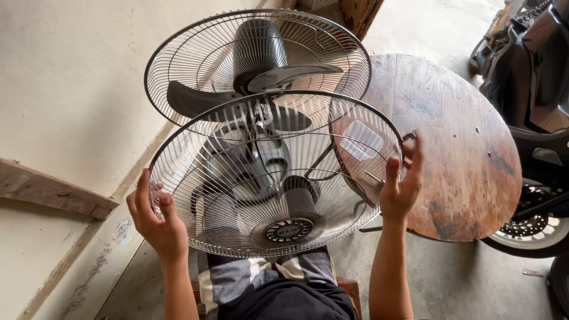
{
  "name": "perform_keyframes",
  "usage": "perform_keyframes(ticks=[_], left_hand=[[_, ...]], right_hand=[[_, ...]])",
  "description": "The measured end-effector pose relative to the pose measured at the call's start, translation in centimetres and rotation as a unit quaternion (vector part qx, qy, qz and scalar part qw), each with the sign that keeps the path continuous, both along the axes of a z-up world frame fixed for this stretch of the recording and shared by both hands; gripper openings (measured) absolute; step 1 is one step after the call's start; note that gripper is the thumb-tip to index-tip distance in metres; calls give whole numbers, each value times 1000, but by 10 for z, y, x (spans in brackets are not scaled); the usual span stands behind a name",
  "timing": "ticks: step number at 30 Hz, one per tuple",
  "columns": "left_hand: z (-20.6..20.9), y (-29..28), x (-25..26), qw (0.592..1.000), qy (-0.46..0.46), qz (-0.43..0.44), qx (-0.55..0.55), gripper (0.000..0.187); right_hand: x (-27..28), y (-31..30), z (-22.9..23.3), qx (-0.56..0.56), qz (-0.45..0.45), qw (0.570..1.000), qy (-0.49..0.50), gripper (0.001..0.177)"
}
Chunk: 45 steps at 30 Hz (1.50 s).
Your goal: The person reassembles a standing electric fan by attaching the fan blades to the motor shaft, then fitting the front and rear wire cages and securing them with a screw. The person uses a screwdriver to tighten the central screw and aligns the cages over the blades.
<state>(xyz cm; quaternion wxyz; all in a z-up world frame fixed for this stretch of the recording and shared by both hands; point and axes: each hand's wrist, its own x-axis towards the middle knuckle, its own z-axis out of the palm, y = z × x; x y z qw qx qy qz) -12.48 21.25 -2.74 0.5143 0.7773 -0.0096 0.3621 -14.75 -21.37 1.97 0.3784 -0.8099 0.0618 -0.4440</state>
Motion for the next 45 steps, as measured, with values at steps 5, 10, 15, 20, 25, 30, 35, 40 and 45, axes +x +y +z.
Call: perform_keyframes(ticks=[5,10,15,20,25,30,35,40,45], left_hand=[[-12,4,0,1000,-12,23,6,51],[-14,10,-9,999,-6,-1,34,51],[-5,10,-17,1000,0,-27,-16,57],[-1,6,0,999,-27,-19,-17,56],[13,14,31,998,-61,-17,15,60],[35,21,76,995,-82,-42,25,59],[51,20,121,989,-121,-48,68,47],[49,16,144,988,-124,-51,70,43],[35,14,154,989,-107,-35,97,40]], right_hand=[[-5,7,-51,130,28,991,9,74],[-22,-2,-65,193,45,980,-2,71],[-37,1,-59,176,32,984,-18,70],[-17,3,-53,214,30,976,-18,69],[8,0,-47,219,69,973,-40,69],[53,-6,-44,236,63,970,-21,64],[97,-4,-46,196,45,978,-54,63],[117,-2,-54,216,35,975,-34,66],[127,-3,-73,258,40,965,-30,67]])
